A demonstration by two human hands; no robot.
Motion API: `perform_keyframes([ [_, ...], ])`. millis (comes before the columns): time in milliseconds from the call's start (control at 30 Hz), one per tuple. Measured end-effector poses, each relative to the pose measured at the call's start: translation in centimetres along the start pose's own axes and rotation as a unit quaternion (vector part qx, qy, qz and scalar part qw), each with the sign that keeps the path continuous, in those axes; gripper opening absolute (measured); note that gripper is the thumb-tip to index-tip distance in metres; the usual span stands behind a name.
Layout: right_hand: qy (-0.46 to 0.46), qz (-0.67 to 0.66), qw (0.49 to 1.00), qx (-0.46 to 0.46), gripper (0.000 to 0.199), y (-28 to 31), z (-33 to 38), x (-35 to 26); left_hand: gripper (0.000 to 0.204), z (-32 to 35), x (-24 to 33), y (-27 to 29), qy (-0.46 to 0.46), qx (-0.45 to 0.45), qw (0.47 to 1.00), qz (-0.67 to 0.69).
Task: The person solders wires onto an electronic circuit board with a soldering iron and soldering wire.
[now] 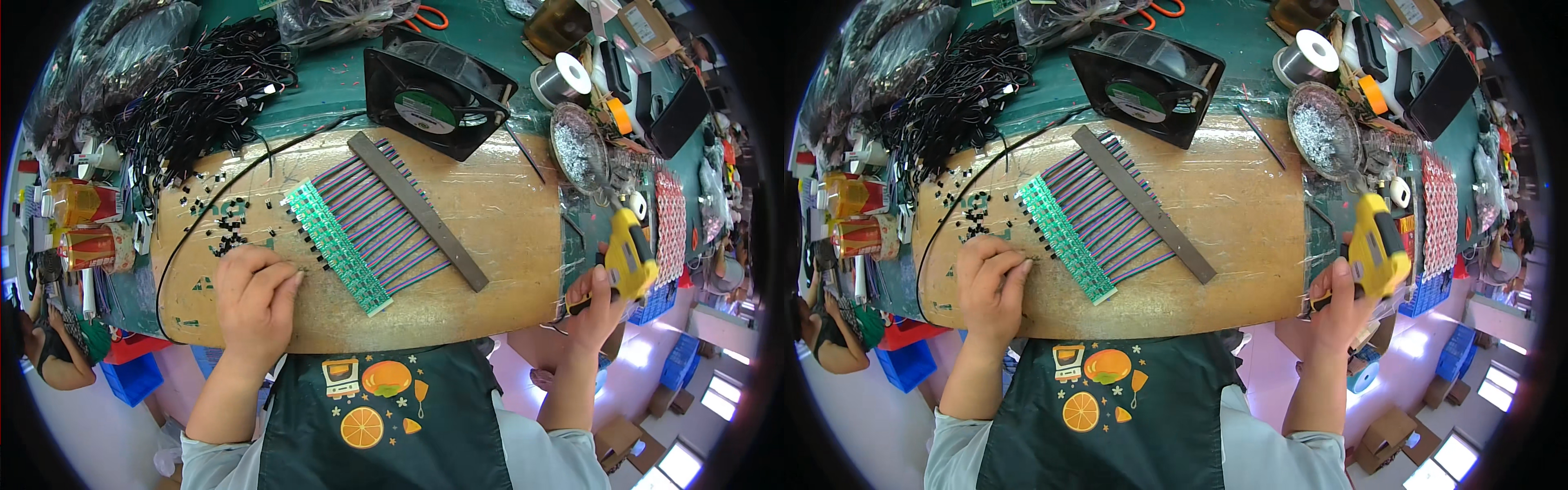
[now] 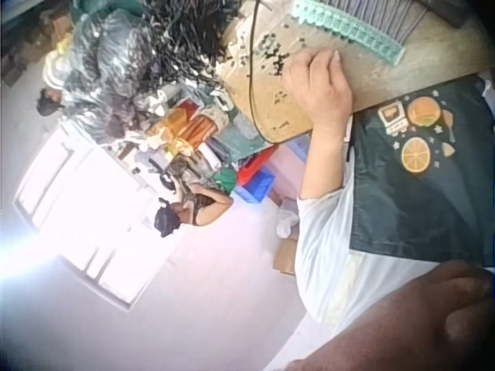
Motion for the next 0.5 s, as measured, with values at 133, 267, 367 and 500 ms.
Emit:
perform_keyframes([
  [133, 0.022, -0.119, 0.99, -0.066, 0.053, 0.1, 1.4, 1.0, 0.015, -0.1, -1.6, 1.6, 0.041, 0.002, 0.999, -0.033],
  [267, 0.023, -0.155, 0.972, -0.176, 0.063, -1.5, 4.4, 1.9, 0.012, 0.4, -3.6, 2.7, 0.101, 0.024, 0.994, -0.019],
  [367, -0.027, -0.125, 0.961, -0.246, 0.066, -4.6, 7.0, 1.8, 0.011, 0.6, -4.1, 2.1, 0.117, -0.026, 0.993, -0.004],
  [500, -0.164, -0.081, 0.946, -0.266, 0.072, -8.0, 10.0, 2.1, 0.012, 1.0, -3.5, 1.3, 0.114, -0.076, 0.991, -0.004],
])
Point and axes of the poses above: each hand's wrist, its own z-axis away from the middle knuckle, its own y-axis out of the back of the hand, x = y × z, the point moved 9 cm from there along -z, towards the middle knuckle, and after that the axes turned 1 degree about -y, right-handed, at the moved point
